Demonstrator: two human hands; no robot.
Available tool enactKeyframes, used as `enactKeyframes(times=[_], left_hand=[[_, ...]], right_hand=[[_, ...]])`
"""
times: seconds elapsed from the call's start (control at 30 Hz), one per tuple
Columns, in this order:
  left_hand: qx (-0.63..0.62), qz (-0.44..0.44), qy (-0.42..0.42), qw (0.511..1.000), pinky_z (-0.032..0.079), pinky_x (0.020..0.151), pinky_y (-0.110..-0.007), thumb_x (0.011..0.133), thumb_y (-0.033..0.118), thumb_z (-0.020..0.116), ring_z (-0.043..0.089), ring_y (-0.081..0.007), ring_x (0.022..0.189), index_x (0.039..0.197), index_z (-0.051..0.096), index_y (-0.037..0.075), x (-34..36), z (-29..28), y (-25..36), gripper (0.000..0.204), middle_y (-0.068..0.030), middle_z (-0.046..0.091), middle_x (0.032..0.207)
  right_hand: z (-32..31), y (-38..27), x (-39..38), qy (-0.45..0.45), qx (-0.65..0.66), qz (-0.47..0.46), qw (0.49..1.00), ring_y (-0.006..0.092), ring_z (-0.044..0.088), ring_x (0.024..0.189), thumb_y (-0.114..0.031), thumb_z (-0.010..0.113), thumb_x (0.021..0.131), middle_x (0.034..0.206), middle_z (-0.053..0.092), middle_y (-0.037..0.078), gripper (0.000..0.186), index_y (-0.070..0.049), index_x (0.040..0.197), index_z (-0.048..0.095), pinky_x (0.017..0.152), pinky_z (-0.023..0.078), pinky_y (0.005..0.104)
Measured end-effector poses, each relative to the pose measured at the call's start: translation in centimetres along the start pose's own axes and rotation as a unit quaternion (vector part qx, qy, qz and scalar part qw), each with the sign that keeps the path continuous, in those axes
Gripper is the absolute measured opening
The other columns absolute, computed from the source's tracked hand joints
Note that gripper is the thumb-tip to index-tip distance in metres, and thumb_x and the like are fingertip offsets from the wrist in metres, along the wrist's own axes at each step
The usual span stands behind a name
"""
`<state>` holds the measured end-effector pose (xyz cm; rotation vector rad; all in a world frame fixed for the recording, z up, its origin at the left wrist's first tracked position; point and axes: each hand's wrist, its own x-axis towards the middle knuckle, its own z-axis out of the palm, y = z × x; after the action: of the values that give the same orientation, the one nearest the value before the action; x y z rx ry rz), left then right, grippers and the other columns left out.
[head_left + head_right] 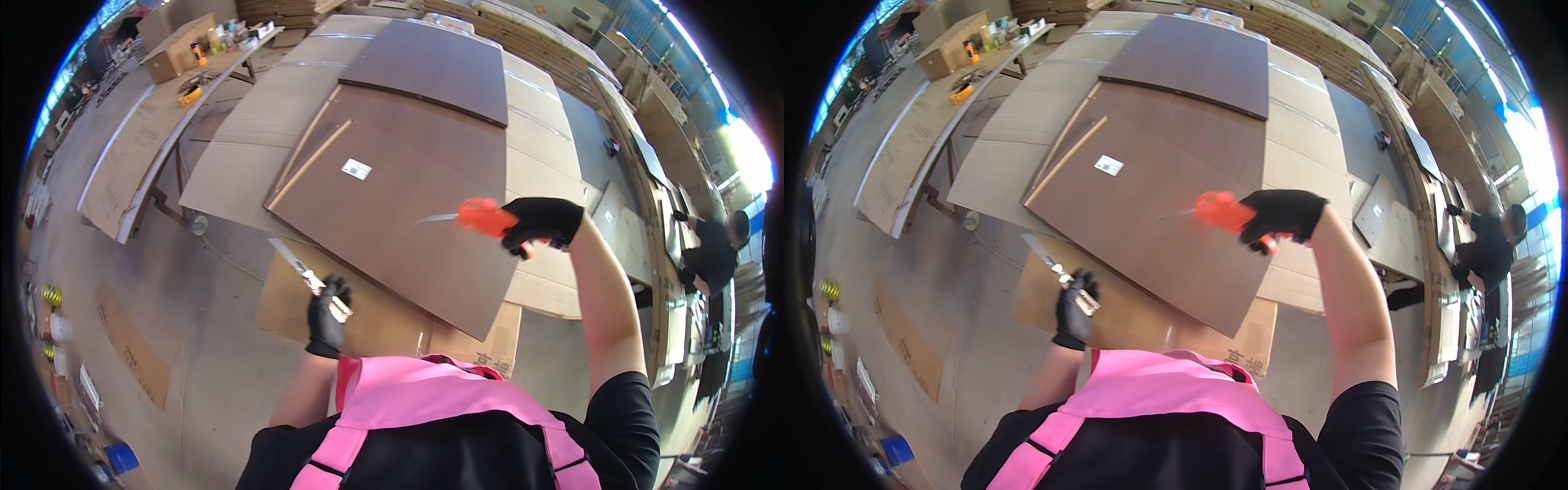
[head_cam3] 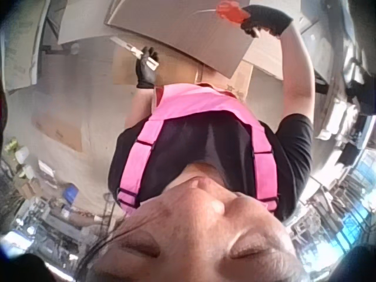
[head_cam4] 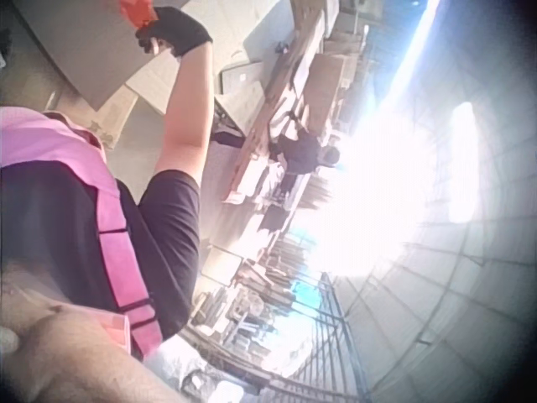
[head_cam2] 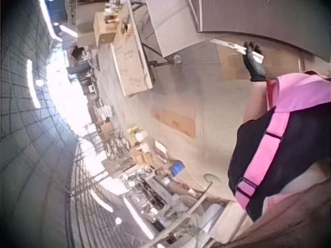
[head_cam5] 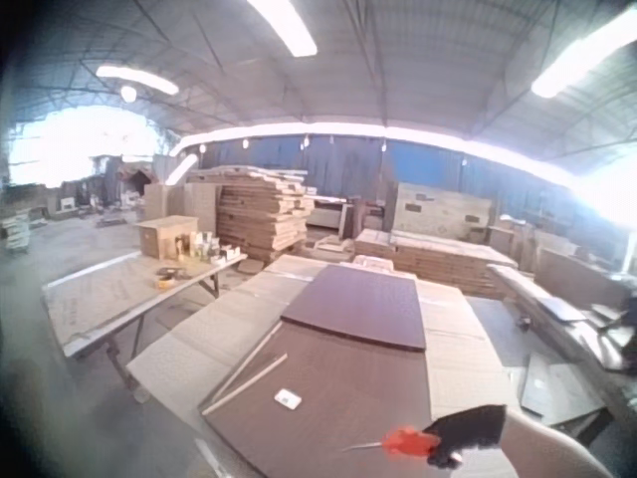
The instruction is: The person applies edge banding to rectangular wood panels using a hot air gun and a utility knife. They heat the panel edges, press the banding strip into place, and trim excess material. The person handles multiple panels sequentially, moving them between work surfaces and stacking finished pieces.
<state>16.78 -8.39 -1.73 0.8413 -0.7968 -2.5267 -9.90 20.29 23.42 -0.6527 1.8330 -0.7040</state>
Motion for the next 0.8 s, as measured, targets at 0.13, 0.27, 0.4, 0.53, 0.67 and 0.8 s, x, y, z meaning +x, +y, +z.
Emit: enactKeyframes(times=[0.13, 0.27, 0.4, 0.53, 0.67, 0.8], left_hand=[[0.131, 0.077, 0.004, 0.988, 0.050, 0.072, -0.026, 0.093, 0.017, 0.055, 0.060, -0.0118, 0.081, 0.132, 0.048, 0.008, -1.3, 0.8, 3.0, 0.040, -0.0057, 0.062, 0.103], [0.189, 0.083, -0.040, 0.978, 0.047, 0.063, -0.025, 0.097, 0.021, 0.052, 0.055, -0.0092, 0.073, 0.130, 0.049, 0.007, -2.1, 3.6, 2.7, 0.037, -0.0046, 0.060, 0.092], [0.174, 0.028, -0.109, 0.978, 0.047, 0.061, -0.025, 0.098, 0.022, 0.052, 0.056, -0.0095, 0.070, 0.125, 0.052, 0.004, -1.3, 7.2, 0.2, 0.033, -0.0050, 0.061, 0.088], [0.192, -0.006, -0.154, 0.969, 0.047, 0.064, -0.024, 0.099, 0.026, 0.049, 0.056, -0.0087, 0.074, 0.126, 0.052, 0.008, -1.1, 9.7, -1.6, 0.032, -0.0030, 0.059, 0.092], [0.193, 0.002, -0.155, 0.969, 0.048, 0.064, -0.024, 0.098, 0.026, 0.052, 0.059, -0.0098, 0.075, 0.124, 0.054, 0.007, -1.2, 10.0, -1.6, 0.033, -0.0045, 0.062, 0.093], [0.176, -0.019, -0.098, 0.979, 0.047, 0.062, -0.024, 0.096, 0.028, 0.055, 0.058, -0.0090, 0.073, 0.121, 0.054, 0.007, -1.2, 7.8, -1.0, 0.033, -0.0041, 0.061, 0.090]], right_hand=[[-1.5, 4.8, -8.6, 0.100, -0.028, 0.237, 0.966, 0.0169, 0.064, 0.057, -0.007, 0.066, 0.073, 0.068, 0.066, 0.010, 0.013, 0.002, 0.082, 0.062, 0.053, 0.051, 0.0293], [1.0, 8.1, -15.0, 0.039, -0.183, 0.297, 0.936, 0.0147, 0.064, 0.058, -0.010, 0.067, 0.072, 0.071, 0.068, 0.008, 0.014, 0.000, 0.081, 0.064, 0.058, 0.049, 0.0292], [3.7, 10.9, -17.6, 0.131, -0.020, 0.225, 0.965, 0.0133, 0.063, 0.057, -0.011, 0.066, 0.073, 0.066, 0.067, 0.006, 0.011, -0.001, 0.077, 0.064, 0.055, 0.048, 0.0281], [5.0, 12.8, -17.3, 0.312, 0.072, 0.179, 0.930, 0.0163, 0.063, 0.055, -0.006, 0.066, 0.074, 0.067, 0.065, 0.010, 0.012, 0.003, 0.081, 0.061, 0.053, 0.050, 0.0289], [5.2, 13.3, -16.1, 0.264, 0.125, 0.147, 0.945, 0.0167, 0.061, 0.053, -0.006, 0.064, 0.076, 0.063, 0.061, 0.008, 0.015, 0.004, 0.085, 0.058, 0.050, 0.049, 0.0289], [4.6, 13.4, -14.7, 0.370, 0.075, 0.177, 0.909, 0.0163, 0.062, 0.054, -0.005, 0.063, 0.076, 0.066, 0.063, 0.009, 0.017, 0.005, 0.089, 0.059, 0.052, 0.050, 0.0294]])
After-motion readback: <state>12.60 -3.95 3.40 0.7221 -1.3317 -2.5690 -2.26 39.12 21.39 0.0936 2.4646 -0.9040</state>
